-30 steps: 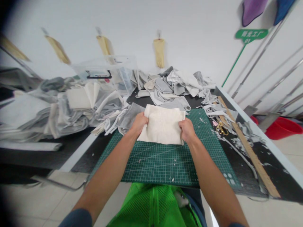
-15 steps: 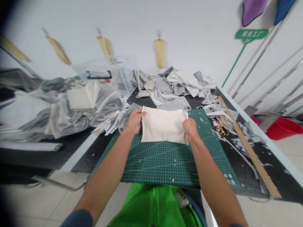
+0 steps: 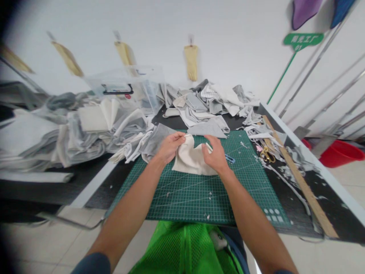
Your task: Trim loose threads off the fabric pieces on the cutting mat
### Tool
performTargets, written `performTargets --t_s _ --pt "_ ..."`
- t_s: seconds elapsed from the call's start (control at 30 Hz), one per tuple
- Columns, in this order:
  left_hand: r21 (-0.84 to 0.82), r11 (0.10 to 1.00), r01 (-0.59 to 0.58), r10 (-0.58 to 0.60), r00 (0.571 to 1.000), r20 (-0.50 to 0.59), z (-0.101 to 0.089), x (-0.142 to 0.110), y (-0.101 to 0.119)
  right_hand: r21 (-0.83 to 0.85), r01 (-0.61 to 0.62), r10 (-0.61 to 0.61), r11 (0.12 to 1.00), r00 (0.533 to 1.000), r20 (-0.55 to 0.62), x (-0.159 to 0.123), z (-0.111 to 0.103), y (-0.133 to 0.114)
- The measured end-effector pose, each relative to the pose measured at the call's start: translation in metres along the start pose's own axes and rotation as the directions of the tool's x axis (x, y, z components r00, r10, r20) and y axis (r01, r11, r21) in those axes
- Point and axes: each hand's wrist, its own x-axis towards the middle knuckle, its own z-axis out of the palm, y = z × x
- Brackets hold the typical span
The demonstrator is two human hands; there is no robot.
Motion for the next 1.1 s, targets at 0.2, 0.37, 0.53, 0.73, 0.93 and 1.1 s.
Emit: performTargets --t_s 0.2,0.37,0.53,0.73,0.93,1.1 --pt "0.028 0.996 -0.087 0.079 0.973 0.215 0.019 -0.012 0.006 0.265 -0.06 0.007 0.962 0.98 0.198 -0.006 0.007 -0.024" --pt "0.083 0.984 -0.161 0.148 0.979 0.143 0.019 -0.009 0.006 0.397 -0.194 0.127 0.897 0.974 0.188 -0.007 0.008 -0.028" --pt "0.135 0.986 -0.101 0.085 0.99 0.116 0.019 -0.008 0.004 0.44 -0.235 0.175 0.867 0.969 0.172 -0.006 0.006 -0.028" --pt "0.207 0.974 0.094 -0.124 0.983 0.136 0.022 -0.011 0.0 0.383 -0.232 0.197 0.894 0.972 0.129 -0.007 0.011 -0.027" --pt "0.266 0.963 0.052 -0.072 0.995 0.066 0.016 -0.008 -0.005 0.059 -0.222 0.208 0.973 0.961 0.181 -0.002 0.006 -0.005" --pt "0.345 0.938 0.022 -0.024 1.0 0.0 0.01 -0.003 -0.008 -0.505 -0.23 0.362 0.832 0.914 0.18 0.004 -0.022 0.033"
